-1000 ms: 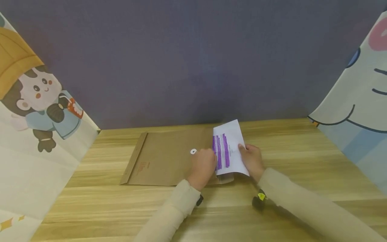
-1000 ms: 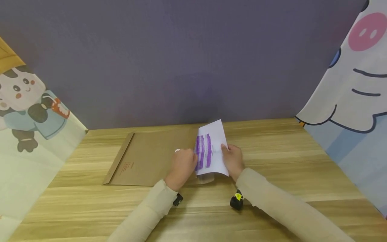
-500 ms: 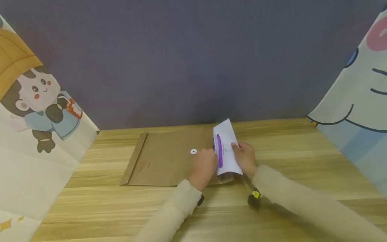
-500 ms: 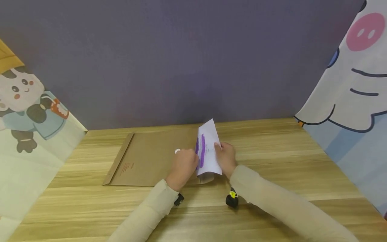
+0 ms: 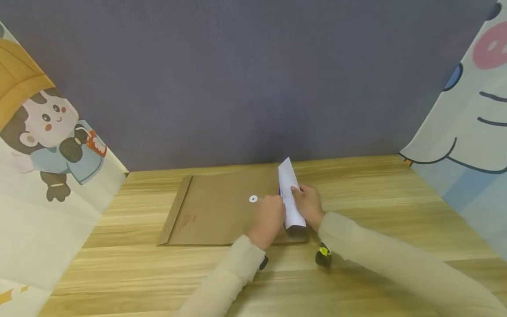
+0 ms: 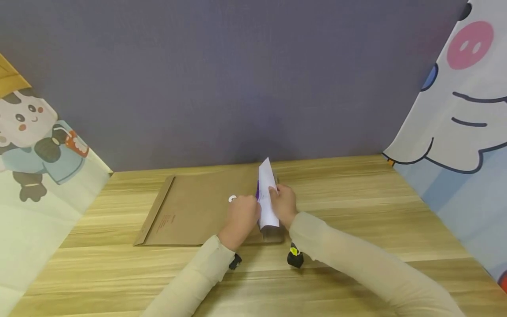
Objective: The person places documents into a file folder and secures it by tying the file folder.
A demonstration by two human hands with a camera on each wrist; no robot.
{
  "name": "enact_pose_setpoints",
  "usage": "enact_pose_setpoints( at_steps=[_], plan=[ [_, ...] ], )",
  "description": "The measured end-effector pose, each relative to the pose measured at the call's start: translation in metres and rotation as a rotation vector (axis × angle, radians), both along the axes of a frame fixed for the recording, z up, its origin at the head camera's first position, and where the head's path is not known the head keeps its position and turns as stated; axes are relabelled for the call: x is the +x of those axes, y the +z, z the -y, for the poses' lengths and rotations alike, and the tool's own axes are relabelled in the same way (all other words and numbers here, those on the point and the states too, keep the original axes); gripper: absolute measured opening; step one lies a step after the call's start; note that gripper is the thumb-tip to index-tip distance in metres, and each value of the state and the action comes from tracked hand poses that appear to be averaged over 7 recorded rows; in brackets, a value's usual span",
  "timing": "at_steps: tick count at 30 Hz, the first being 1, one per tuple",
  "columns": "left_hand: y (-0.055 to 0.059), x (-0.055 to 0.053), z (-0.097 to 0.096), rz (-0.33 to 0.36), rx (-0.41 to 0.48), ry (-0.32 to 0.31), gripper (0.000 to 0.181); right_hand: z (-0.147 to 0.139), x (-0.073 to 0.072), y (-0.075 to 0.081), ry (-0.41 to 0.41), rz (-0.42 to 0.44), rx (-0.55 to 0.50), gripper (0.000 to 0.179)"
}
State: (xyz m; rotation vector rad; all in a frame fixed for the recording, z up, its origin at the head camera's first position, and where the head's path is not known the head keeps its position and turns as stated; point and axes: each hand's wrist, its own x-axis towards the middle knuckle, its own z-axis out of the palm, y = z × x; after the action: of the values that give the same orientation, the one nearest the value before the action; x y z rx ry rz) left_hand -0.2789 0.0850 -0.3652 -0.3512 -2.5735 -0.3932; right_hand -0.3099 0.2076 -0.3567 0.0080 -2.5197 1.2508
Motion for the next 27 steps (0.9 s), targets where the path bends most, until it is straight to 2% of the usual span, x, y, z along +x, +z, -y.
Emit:
enact_pose_setpoints(
  at_steps=[6,9,20,27],
  plan=[
    [-0.002,0.001,0.0,-0.041,0.019,-0.041,0.018,0.008,-0.003,-0.009,0.049,-0.042,0.103,0.022],
    [-0.003,0.001,0.0,-0.076,0.029,-0.039,0.019,0.011,-0.003,-0.012,0.063,-0.067,0.122,0.022],
    [-0.008,0.0,0.001,-0.149,0.044,-0.029,0.019,0.014,-0.006,-0.024,0.108,-0.061,0.041,0.022],
    [-0.009,0.0,0.002,-0.146,0.087,-0.072,0.025,0.018,-0.006,-0.031,0.181,0.014,-0.065,0.018]
  ],
)
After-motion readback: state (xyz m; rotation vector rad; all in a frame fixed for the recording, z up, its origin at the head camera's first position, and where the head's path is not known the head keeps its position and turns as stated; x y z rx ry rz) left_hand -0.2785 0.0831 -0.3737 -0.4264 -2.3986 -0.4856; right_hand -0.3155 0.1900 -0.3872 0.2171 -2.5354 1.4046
